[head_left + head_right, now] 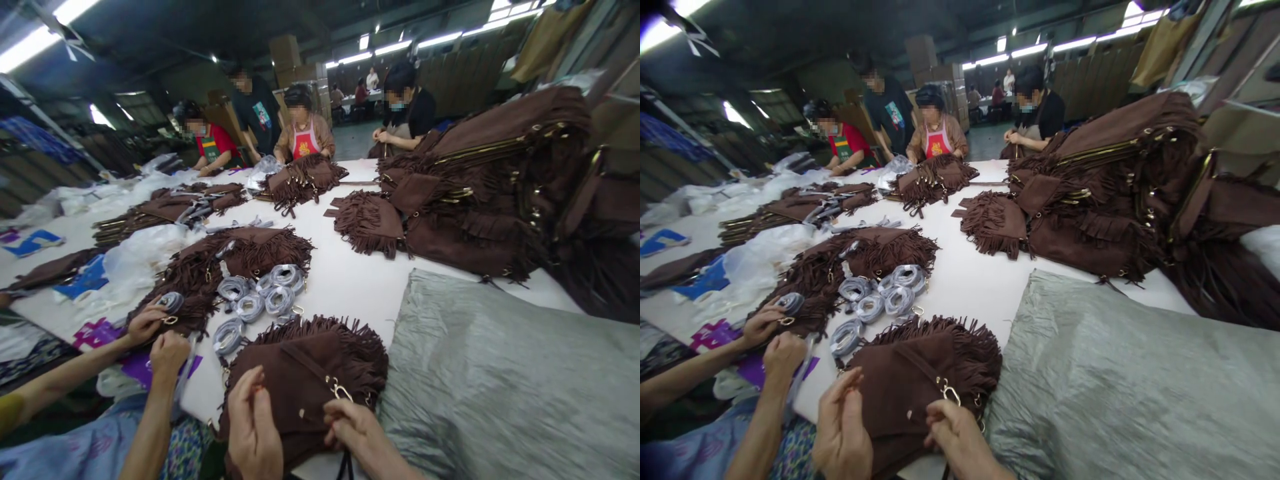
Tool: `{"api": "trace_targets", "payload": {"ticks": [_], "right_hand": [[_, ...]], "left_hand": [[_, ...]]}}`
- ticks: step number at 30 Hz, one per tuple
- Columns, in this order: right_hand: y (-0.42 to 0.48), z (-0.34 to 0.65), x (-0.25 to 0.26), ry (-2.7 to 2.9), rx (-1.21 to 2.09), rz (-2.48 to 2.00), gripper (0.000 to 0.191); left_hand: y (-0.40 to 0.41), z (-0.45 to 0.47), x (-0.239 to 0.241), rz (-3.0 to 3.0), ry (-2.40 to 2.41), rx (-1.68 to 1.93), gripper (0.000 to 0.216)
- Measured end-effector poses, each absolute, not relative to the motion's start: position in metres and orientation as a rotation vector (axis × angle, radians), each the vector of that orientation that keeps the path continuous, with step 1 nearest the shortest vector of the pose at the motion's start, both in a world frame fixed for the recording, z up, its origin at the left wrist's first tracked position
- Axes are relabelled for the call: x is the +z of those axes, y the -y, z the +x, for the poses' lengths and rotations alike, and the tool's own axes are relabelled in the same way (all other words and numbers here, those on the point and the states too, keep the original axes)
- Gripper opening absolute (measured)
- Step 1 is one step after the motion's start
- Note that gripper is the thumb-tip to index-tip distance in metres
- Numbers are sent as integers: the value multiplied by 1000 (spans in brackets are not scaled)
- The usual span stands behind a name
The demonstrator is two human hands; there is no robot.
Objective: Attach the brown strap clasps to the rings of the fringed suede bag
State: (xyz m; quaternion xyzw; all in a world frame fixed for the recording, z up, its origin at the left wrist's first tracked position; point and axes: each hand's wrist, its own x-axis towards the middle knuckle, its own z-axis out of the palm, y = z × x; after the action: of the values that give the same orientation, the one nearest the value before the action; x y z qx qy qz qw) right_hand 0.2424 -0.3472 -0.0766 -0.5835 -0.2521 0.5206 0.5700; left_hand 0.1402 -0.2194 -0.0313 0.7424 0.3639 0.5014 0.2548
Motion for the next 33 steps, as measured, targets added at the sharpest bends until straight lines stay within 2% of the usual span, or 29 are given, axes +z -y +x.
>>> {"api": "trace_targets", "payload": {"ticks": [3, 6, 9, 11, 14, 18, 22, 27, 31, 33], "right_hand": [[368, 259, -113, 581, 963, -1833, 26], [389, 281, -142, 709, 737, -2076, 28], [405, 297, -158, 677, 562, -2217, 43], [414, 303, -162, 645, 527, -2260, 47], [423, 304, -160, 776, 537, -2304, 47], [422, 294, -144, 979, 510, -2535, 50], [401, 298, -123, 1216, 483, -2720, 59], [370, 350, -102, 1517, 51, -2639, 49], [354, 398, -99, 1767, 119, -2589, 23], [352, 412, -100, 1851, 182, -2550, 22]], "left_hand": [[242, 155, -32, 2575, -345, 1117, 30], [265, 179, -65, 2764, 83, 615, 26], [271, 192, -102, 2852, -90, 372, 20], [266, 194, -114, 2860, -228, 341, 29], [254, 195, -112, 2839, -338, 298, 50], [246, 202, -103, 2760, -395, 206, 46], [247, 205, -108, 2729, -430, 278, 45], [246, 203, -112, 2765, -384, 295, 44], [244, 202, -115, 2846, -319, 260, 48], [243, 200, -119, 2864, -302, 258, 50]]}}
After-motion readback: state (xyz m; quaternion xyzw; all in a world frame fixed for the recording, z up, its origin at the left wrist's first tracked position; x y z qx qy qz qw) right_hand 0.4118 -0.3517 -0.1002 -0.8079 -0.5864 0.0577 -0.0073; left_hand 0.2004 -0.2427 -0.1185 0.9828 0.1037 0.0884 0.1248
